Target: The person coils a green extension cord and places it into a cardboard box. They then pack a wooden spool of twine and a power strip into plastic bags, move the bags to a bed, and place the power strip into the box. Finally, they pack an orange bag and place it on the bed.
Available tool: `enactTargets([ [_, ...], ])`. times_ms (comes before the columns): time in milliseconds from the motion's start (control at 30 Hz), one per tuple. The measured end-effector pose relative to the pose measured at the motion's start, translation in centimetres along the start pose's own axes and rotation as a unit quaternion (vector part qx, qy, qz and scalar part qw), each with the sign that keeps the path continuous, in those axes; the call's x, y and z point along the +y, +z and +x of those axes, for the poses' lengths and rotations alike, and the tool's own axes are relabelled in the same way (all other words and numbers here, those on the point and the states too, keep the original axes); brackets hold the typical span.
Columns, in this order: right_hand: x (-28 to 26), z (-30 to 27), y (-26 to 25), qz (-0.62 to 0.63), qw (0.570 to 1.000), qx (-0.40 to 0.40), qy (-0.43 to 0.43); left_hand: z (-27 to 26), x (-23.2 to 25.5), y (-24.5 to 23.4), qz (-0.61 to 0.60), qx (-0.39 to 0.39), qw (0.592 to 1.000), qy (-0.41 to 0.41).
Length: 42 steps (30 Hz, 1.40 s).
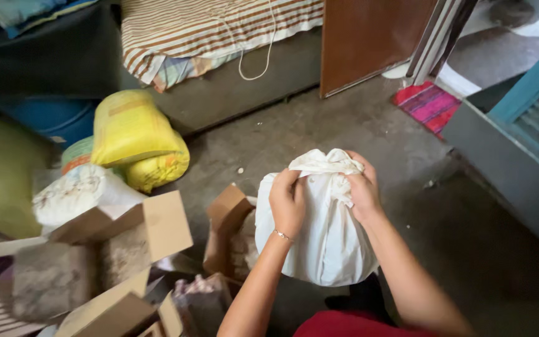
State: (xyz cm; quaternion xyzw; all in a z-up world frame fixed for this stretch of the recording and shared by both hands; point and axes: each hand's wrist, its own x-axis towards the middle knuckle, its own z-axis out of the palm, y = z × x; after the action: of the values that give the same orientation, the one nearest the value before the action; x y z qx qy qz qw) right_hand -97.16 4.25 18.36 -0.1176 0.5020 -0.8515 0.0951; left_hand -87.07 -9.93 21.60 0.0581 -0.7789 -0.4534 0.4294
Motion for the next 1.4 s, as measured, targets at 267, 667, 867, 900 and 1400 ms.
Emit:
enactTargets([
  [267, -5.1, 15.5, -11.6, -0.029, 0.999, -0.035, -0.007, 7.5, -1.4, 17.9, -0.018, 0.002, 1.0, -0.02],
  [667, -8.7, 27.2, -24.4, -0.062, 0.994, 0.078, -0.051, 12.6, -2.9, 36.0, -0.035, -0.064, 0.997, -0.028],
  [867, -5.7, 33.2, -27.0, -0.054, 0.993, 0.1, -0.027, 15.9, -8.0, 41.1, -0.035, -0.086, 0.994, -0.055],
  [900, -5.1, 34.6, -27.0, -0.057, 0.993, 0.105, -0.025, 16.6, -9.2, 41.7, -0.036, -0.091, 0.993, -0.063],
  [1400, 4.0, 71.2, -12.3, -0.013, 0.998, 0.001, 0.066, 47.1, -33.9, 43.8, 0.05, -0.06, 0.997, 0.005],
])
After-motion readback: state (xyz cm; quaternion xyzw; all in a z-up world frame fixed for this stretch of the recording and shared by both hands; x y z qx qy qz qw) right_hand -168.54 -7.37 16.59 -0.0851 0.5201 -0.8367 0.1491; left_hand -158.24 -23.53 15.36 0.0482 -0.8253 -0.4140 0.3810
